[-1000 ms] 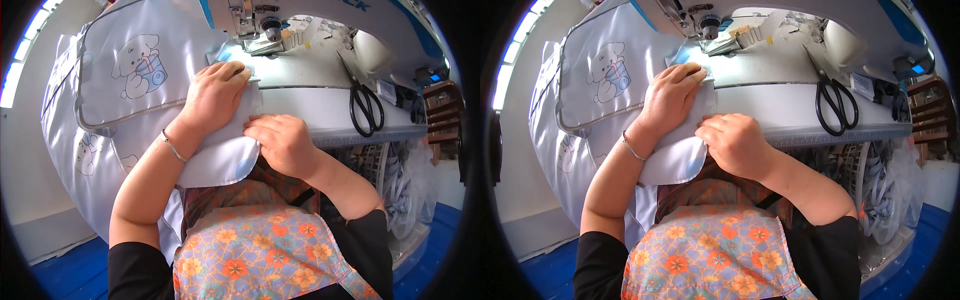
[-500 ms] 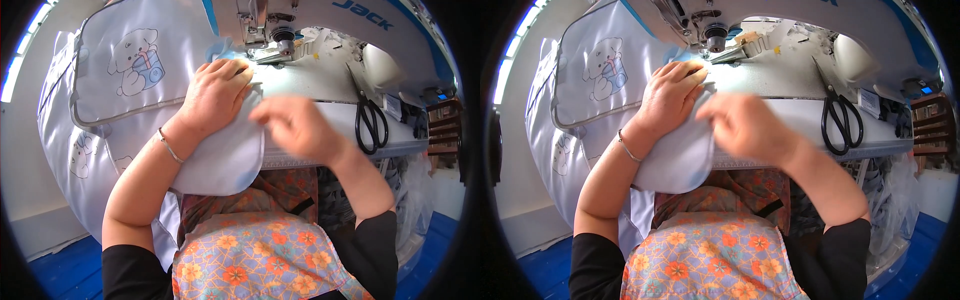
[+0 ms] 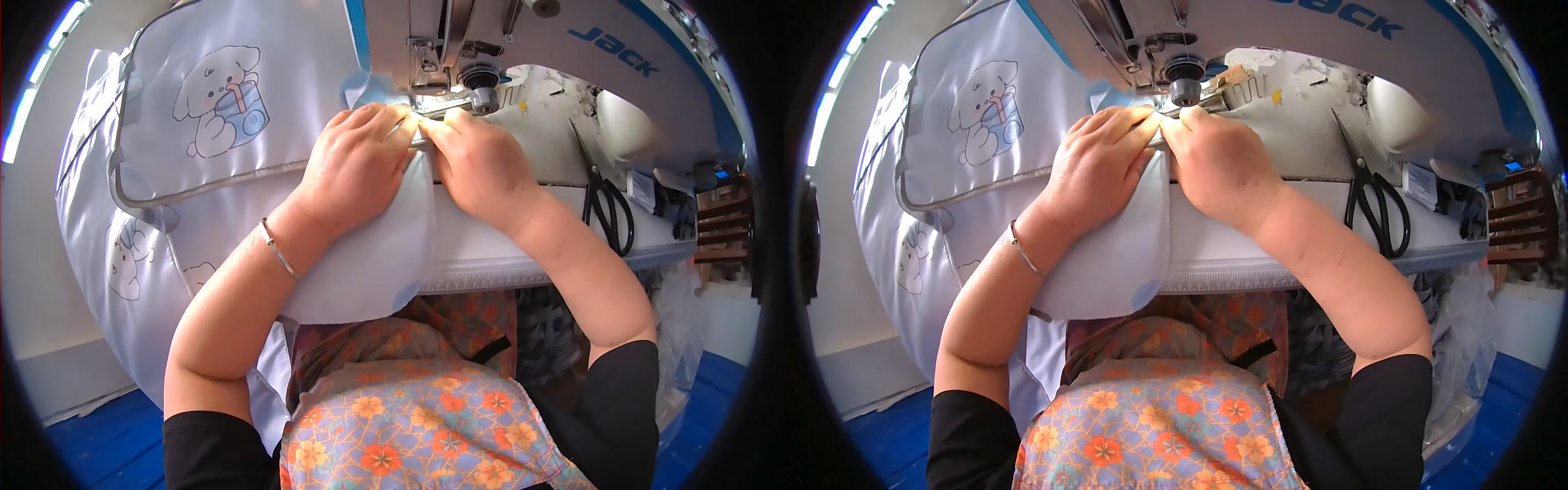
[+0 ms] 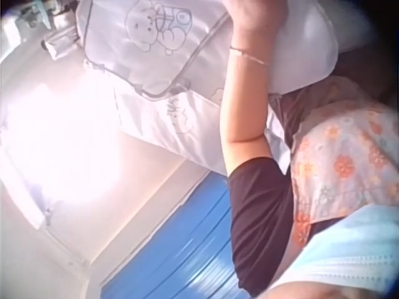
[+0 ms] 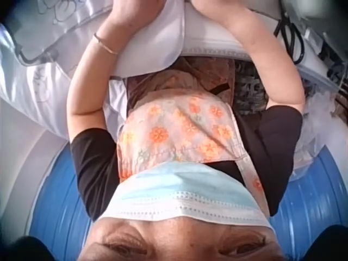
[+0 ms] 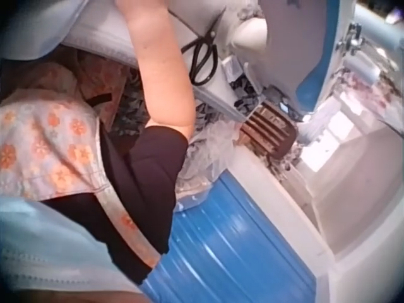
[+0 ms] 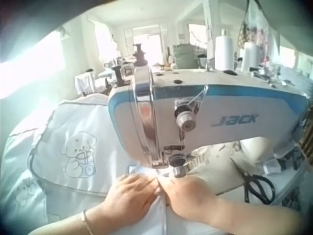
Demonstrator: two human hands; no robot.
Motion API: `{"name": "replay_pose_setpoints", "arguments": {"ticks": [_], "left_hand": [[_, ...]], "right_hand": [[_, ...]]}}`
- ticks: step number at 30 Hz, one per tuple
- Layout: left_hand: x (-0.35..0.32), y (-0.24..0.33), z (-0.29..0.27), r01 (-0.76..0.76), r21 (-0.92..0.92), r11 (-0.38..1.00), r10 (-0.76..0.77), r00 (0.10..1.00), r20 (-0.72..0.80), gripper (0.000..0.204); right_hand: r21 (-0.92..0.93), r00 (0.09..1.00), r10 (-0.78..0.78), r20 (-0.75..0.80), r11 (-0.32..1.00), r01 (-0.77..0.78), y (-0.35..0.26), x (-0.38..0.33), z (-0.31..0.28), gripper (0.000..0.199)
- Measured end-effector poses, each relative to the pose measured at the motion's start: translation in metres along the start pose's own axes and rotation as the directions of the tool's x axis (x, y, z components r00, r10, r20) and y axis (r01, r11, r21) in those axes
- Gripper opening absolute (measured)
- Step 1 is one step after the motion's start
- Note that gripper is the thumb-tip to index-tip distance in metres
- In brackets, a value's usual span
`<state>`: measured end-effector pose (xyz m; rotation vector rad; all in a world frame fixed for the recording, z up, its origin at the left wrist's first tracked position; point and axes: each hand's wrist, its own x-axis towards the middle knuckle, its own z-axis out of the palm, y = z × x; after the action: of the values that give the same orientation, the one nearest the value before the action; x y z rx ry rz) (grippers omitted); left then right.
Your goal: Sewing transparent plastic sheeting onto printed fabric panels using an industrial sewing machine.
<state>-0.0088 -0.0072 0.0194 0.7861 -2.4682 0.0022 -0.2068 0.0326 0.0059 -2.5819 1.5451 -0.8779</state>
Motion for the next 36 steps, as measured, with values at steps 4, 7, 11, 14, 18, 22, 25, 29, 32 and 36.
{"name": "replay_pose_setpoints", "arguments": {"ticks": [4, 7, 11, 14, 18, 22, 25, 29, 32, 36], "left_hand": [[0.001, -0.003, 0.006, -0.052, 0.017, 0.999, 0.052, 0.998, -0.021, 0.023], [0.001, 0.002, 0.005, -0.028, 0.044, 0.999, 0.03, 0.999, -0.044, 0.023], [-0.004, 0.0, 0.004, -0.02, -0.056, 0.998, 0.017, 0.998, -0.056, 0.027], [-0.006, 0.0, 0.003, -0.052, -0.033, 0.998, 0.051, 0.999, -0.018, 0.031], [-0.003, -0.003, 0.003, -0.046, 0.013, 0.999, 0.046, 0.999, 0.0, 0.032], [0.003, -0.013, 0.01, -0.062, 0.051, 0.997, 0.065, 0.997, -0.044, 0.033], [0.009, -0.014, 0.01, 0.037, 0.028, 0.999, -0.038, 0.997, 0.061, 0.035], [-0.004, -0.009, -0.006, 0.036, 0.017, 0.999, -0.037, 0.998, 0.058, 0.042], [-0.037, 0.026, -0.048, -0.085, 0.001, 0.996, 0.084, 0.984, 0.155, 0.05], [-0.106, 0.037, -0.094, -0.019, 0.043, 0.999, 0.001, 0.925, 0.381, 0.056]], "right_hand": [[0.046, 0.999, 0.003, -0.05, 0.999, 0.0, 0.0, -0.002, -0.001, 0.027], [0.057, 0.998, 0.012, -0.069, 0.998, -0.008, 0.0, -0.005, -0.007, 0.028], [-0.013, 0.972, -0.158, -0.174, 0.987, 0.159, -0.002, -0.005, -0.002, 0.029], [-0.081, 0.981, -0.173, -0.089, 0.983, 0.166, -0.004, -0.007, -0.004, 0.031], [-0.079, 0.993, -0.115, -0.038, 0.991, 0.112, -0.005, -0.005, -0.004, 0.034], [-0.108, 0.997, -0.072, -0.018, 0.992, 0.07, -0.006, -0.002, -0.003, 0.036], [-0.055, 0.998, -0.052, -0.024, 0.997, 0.051, -0.007, -0.005, -0.003, 0.037], [0.052, 0.999, -0.037, 0.022, 0.998, 0.036, -0.021, -0.021, -0.012, 0.04], [0.116, 0.989, -0.146, 0.03, 0.983, 0.142, -0.031, -0.044, -0.012, 0.044], [0.088, 0.982, -0.186, 0.031, 0.979, 0.182, -0.032, -0.044, -0.011, 0.044]]}}
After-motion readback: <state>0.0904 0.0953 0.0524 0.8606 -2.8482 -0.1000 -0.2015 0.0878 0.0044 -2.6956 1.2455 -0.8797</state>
